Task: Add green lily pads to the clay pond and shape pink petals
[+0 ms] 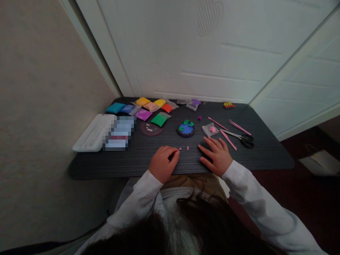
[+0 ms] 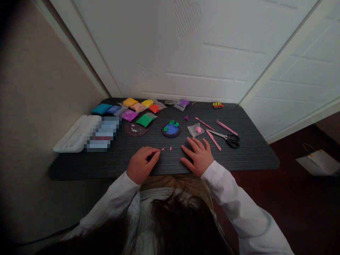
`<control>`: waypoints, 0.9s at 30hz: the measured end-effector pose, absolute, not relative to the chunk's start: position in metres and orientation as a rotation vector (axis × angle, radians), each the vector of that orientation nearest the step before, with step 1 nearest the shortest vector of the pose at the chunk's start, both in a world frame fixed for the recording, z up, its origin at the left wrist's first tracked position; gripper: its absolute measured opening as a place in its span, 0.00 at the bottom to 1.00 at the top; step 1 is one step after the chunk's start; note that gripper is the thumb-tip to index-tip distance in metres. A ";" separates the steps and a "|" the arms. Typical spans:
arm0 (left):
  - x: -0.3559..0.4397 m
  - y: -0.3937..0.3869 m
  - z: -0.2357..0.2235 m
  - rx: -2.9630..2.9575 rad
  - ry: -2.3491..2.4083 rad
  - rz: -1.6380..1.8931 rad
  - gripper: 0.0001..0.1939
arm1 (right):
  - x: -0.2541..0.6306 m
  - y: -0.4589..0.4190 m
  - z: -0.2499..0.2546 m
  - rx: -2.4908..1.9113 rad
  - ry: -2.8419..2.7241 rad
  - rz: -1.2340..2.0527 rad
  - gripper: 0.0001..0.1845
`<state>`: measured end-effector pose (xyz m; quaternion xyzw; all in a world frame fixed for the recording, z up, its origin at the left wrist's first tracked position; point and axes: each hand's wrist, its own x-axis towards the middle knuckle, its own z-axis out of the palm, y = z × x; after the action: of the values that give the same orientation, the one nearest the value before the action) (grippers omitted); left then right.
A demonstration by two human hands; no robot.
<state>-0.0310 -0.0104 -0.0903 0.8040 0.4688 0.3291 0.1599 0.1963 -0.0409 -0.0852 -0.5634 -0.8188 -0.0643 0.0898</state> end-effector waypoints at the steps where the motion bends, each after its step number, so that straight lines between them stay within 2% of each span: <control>1: -0.031 -0.010 -0.090 2.297 1.340 0.938 0.09 | 0.196 -0.041 -0.085 -1.654 -2.457 -0.186 0.23; 6: -0.031 -0.011 -0.089 2.292 1.343 0.942 0.09 | 0.195 -0.041 -0.085 -1.749 -2.392 -0.185 0.26; 11: -0.031 -0.012 -0.088 2.292 1.351 0.958 0.09 | 0.195 -0.042 -0.085 -1.658 -2.461 -0.166 0.24; 27: -0.031 -0.012 -0.088 2.281 1.352 0.942 0.09 | 0.196 -0.040 -0.089 -1.734 -2.348 -0.163 0.27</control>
<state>-0.0310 -0.0121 -0.0878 0.7998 0.4740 0.3304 0.1629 0.1961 -0.0400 -0.0894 -0.5897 -0.7984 -0.0553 0.1087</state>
